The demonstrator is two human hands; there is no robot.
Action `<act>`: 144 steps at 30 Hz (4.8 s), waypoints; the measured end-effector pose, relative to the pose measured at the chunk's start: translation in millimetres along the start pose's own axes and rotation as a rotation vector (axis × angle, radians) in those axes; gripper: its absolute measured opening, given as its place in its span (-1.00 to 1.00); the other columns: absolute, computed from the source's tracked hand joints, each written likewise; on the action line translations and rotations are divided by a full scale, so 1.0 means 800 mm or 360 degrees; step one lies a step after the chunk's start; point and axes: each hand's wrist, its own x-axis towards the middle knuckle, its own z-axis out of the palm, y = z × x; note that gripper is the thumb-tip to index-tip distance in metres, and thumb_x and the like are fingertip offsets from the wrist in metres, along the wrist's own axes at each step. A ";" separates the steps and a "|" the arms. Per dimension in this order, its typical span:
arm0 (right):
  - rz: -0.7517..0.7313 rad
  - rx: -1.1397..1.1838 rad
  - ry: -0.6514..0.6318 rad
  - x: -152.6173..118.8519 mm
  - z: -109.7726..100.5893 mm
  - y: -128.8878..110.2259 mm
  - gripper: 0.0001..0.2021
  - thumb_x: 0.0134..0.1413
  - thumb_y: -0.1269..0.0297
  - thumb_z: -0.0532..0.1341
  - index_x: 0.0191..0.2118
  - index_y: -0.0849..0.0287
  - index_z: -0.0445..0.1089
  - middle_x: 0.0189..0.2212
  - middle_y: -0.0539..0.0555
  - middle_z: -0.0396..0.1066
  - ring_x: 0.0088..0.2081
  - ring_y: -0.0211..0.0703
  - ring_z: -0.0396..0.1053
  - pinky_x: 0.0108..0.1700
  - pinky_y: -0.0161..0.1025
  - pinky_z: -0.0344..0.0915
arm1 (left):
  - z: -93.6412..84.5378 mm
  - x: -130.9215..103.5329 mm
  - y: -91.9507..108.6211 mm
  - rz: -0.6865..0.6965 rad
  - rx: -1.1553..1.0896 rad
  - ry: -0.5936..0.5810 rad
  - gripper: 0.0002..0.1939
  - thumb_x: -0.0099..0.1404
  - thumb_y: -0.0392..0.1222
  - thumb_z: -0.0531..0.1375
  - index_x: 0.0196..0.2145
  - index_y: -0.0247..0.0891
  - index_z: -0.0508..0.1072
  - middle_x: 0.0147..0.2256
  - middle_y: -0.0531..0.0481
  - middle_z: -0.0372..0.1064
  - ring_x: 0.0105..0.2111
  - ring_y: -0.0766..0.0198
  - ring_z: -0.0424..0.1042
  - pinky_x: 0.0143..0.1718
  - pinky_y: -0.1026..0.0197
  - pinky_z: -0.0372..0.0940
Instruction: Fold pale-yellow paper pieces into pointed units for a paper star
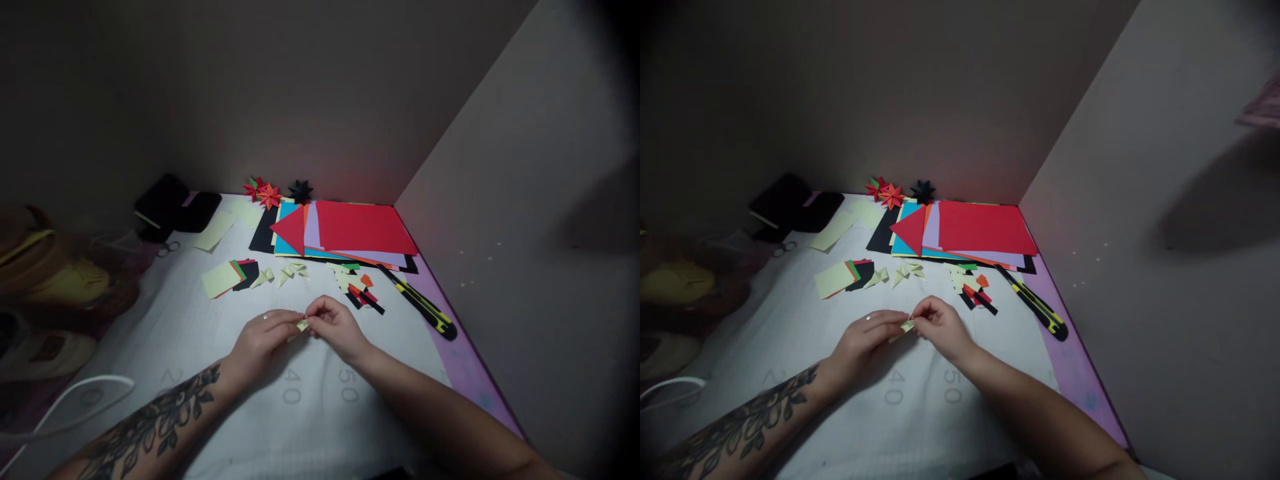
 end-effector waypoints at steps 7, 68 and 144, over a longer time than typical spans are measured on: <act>0.0030 -0.0002 0.0027 0.001 0.002 0.005 -0.79 -0.14 0.23 0.34 -0.41 0.14 0.29 -0.57 -0.11 0.32 -0.55 -0.33 0.33 -0.50 -0.36 0.30 | 0.002 -0.002 -0.004 0.0024 0.0012 0.0038 -0.78 0.25 -0.32 0.14 -0.28 -0.12 0.59 -0.15 -0.14 0.54 -0.14 0.11 0.48 -0.07 0.03 0.33; -0.0707 -0.1032 0.0054 -0.014 0.010 0.004 -0.89 0.02 0.46 0.14 -0.47 0.14 0.29 -0.49 -0.02 0.34 -0.47 -0.27 0.28 -0.44 -0.35 0.20 | 0.012 0.008 -0.001 -0.0832 -0.0529 0.0237 -0.83 0.14 -0.18 0.26 -0.32 -0.29 0.43 -0.45 0.05 0.43 -0.45 0.34 0.36 -0.39 0.30 0.25; -0.0372 -0.0266 -0.0483 -0.005 -0.003 0.000 -0.88 0.02 0.26 0.26 -0.36 0.13 0.29 -0.19 0.08 0.27 -0.13 -0.12 0.31 -0.11 -0.18 0.31 | -0.007 -0.003 -0.023 0.0521 0.0382 0.0198 -0.74 0.26 -0.36 0.15 -0.12 -0.17 0.49 -0.27 -0.09 0.54 -0.29 0.22 0.48 -0.25 0.16 0.36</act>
